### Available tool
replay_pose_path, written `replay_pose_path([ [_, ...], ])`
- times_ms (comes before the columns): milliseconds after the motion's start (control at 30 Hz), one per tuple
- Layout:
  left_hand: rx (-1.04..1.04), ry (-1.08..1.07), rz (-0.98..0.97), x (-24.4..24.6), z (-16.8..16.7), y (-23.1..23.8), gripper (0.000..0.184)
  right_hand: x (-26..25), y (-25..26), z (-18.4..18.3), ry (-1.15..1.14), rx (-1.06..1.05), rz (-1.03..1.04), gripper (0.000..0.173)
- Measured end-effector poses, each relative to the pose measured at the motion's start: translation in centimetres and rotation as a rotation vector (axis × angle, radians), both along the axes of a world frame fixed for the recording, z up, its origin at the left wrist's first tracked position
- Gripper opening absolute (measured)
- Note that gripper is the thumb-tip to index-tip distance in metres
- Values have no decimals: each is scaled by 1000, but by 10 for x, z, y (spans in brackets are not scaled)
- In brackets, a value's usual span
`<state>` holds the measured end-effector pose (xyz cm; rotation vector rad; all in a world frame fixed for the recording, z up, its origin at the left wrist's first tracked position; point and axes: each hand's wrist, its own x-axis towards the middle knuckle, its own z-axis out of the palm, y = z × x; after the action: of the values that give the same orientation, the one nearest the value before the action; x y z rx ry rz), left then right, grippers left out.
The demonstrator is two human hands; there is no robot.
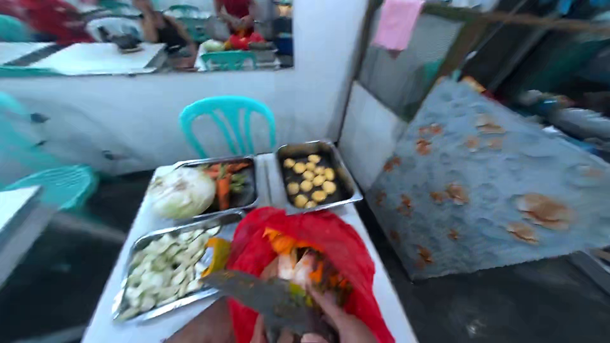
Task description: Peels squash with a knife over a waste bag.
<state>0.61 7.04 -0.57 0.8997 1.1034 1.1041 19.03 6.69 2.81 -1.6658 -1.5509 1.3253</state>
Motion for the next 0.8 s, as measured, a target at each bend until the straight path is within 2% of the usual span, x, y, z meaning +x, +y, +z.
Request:
replay_pose_path([
  [200,-97,-24,13,-2,6,-2,55,9,7,-11,181,-31,5,60],
  [333,-127,-46,53,-2,5,-2,54,14,10,-5,233,-57,96,64],
  [467,-138,-33,90,-4,3,3,52,12,10,-5,221,-50,130,67],
  [567,-159,-27,100,-4,6,4,46,8,5,-3,44,-22,137,67],
  [667,-166,-17,131,3,10,0,48,4,4,-9,35,-21,39,61],
  [800,-71,19,102,4,17,-5,50,16,13,-24,353,-231,-182,53],
])
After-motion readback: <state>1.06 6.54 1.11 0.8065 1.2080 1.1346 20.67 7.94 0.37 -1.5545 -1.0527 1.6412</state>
